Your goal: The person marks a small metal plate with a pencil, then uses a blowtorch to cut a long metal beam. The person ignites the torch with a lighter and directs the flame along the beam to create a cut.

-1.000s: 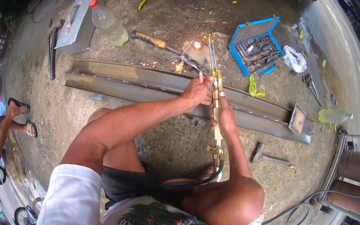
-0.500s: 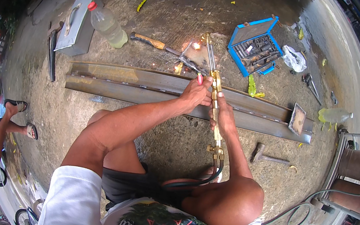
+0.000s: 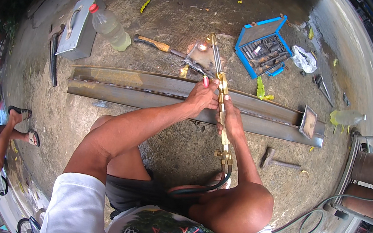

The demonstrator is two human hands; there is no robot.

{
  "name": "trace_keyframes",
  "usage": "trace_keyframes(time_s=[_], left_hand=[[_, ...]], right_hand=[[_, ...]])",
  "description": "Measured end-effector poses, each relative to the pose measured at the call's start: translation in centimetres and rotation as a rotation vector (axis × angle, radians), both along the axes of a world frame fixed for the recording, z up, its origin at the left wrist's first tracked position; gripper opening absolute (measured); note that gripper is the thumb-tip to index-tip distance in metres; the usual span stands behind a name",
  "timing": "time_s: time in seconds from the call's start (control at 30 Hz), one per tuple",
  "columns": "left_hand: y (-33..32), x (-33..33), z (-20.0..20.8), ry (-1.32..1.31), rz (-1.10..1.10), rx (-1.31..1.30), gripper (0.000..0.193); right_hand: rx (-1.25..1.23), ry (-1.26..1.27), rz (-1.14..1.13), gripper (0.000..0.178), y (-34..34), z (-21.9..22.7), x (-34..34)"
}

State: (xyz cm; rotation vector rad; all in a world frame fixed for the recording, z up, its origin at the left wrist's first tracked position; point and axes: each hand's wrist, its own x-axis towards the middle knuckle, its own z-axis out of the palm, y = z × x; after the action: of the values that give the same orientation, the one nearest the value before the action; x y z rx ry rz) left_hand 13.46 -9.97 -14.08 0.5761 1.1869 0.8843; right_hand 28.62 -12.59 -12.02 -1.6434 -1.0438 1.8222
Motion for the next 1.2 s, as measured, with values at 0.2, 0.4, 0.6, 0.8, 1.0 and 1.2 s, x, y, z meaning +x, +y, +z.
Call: trace_keyframes(time_s=[0.2,0.4,0.6,0.8,1.0,1.2], left_hand=[[0.0,0.1,-0.1,-0.006,0.011,-0.012,0.051],[0.2,-0.1,-0.5,-0.019,-0.006,-0.01,0.05],[0.2,-0.1,-0.2,0.007,-0.001,-0.015,0.051],[0.2,0.0,0.4,-0.001,0.016,0.003,0.049],[-0.8,1.0,2.2,-0.009,0.025,0.219,0.051],[-2.5,1.2,5.1,-0.118,-0.014,0.354,0.069]], right_hand=[[0.01,-0.01,0.006,0.062,0.0,-0.3,0.1],[0.012,-0.013,0.012,0.062,0.1,-0.2,0.0],[0.005,-0.012,0.015,0.063,0.1,-0.1,-0.1],[0.021,0.005,0.016,0.065,0.2,-0.3,0.1],[0.101,0.232,0.01,0.074,-0.4,-0.1,1.5],[0.28,0.33,0.041,0.089,-0.5,2.4,3.2]])
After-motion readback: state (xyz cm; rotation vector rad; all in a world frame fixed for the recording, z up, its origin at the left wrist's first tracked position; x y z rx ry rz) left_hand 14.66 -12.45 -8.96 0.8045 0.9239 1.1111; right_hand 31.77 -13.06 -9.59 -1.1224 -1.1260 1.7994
